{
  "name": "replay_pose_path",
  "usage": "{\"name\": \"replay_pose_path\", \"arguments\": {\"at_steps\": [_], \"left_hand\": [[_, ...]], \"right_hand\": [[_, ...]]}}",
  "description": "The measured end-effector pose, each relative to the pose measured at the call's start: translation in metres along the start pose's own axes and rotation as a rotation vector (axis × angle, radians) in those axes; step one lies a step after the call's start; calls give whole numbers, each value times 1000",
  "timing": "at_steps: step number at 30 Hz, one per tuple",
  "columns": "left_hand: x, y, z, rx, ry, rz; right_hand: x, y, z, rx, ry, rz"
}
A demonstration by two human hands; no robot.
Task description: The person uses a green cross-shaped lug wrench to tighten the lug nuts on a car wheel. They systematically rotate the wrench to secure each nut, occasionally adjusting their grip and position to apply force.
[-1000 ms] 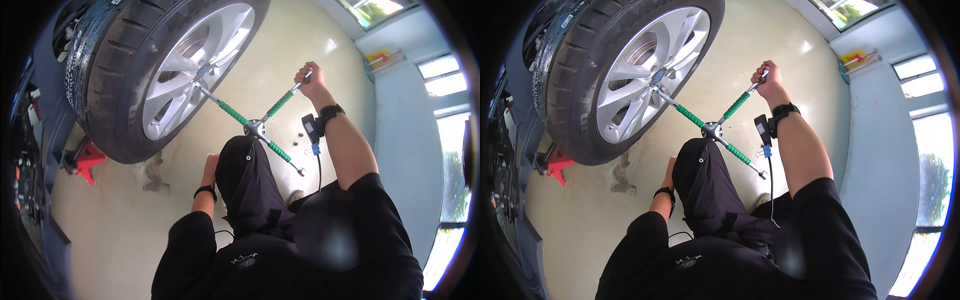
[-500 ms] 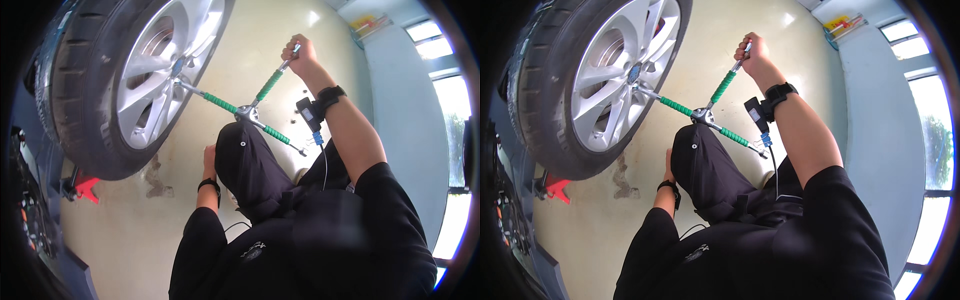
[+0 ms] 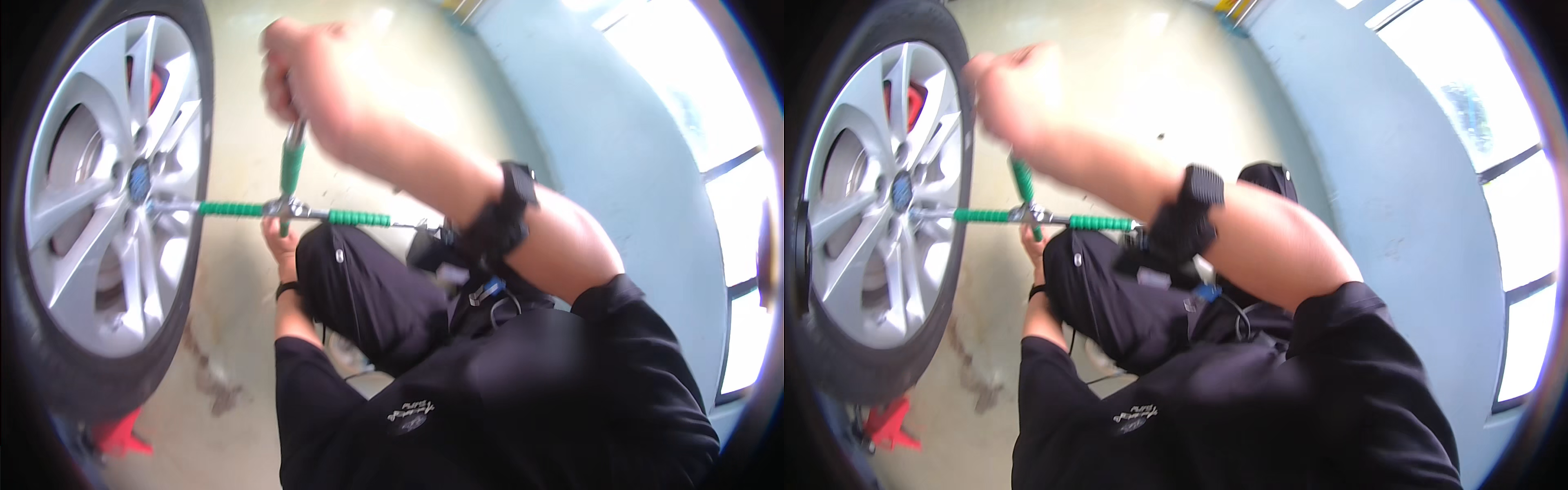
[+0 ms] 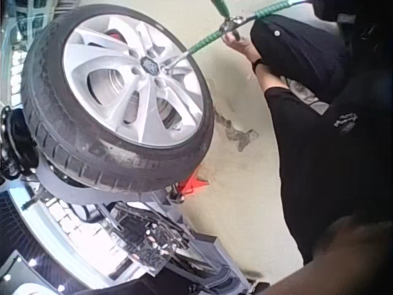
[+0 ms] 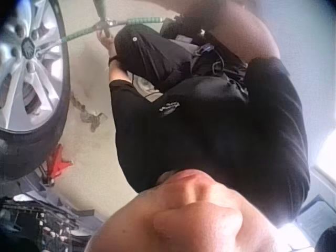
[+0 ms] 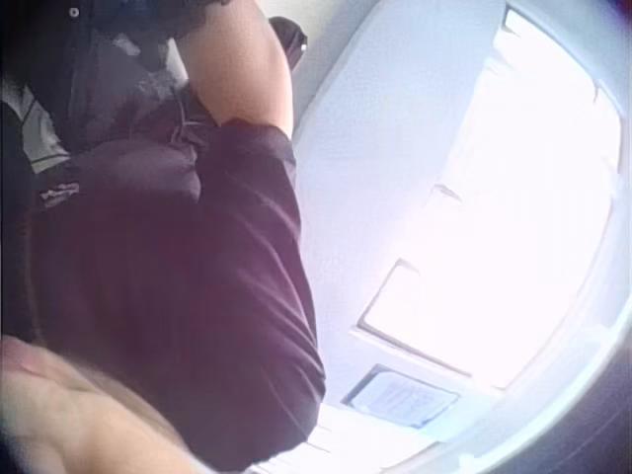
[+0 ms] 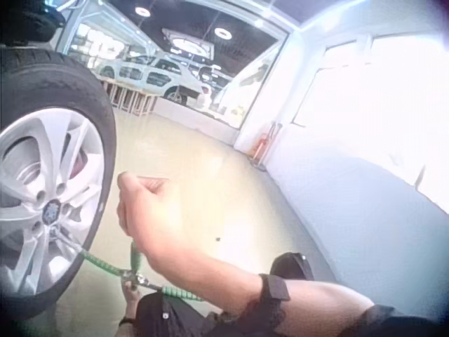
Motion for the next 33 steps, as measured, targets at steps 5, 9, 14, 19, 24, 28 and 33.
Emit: {"name": "replay_pose_path", "arguments": {"at_steps": [5, 9, 14, 19, 24, 28, 33], "left_hand": [[20, -14, -67, -53, 320, 78], [-4, -29, -33, 92, 521, 156], [-16, -83, 7, 136, 443, 208], [26, -162, 122, -137, 250, 387], [54, -264, 154, -251, 104, 243], [88, -358, 161, -306, 95, -30], [109, -447, 133, 247, 250, -290]], "right_hand": [[-42, 7, 19, 106, 186, 301], [-64, 7, -5, 150, 285, 320], [-71, -12, 16, 244, 555, 413], [-66, -9, 8, 452, 862, 486], [-16, -108, 43, 202, 692, 285], [-28, -251, 86, -326, 776, -96], [-133, -282, 120, 256, 1260, -812]]}}
Point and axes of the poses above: each hand's wrist, its own x-axis towards the middle knuckle, its own z-axis out of the back of the hand, y = z × x, the point moved 5 cm from there along x, towards the middle knuckle, and after that the axes turned 12 degrees about z, right-handed, at the moved point
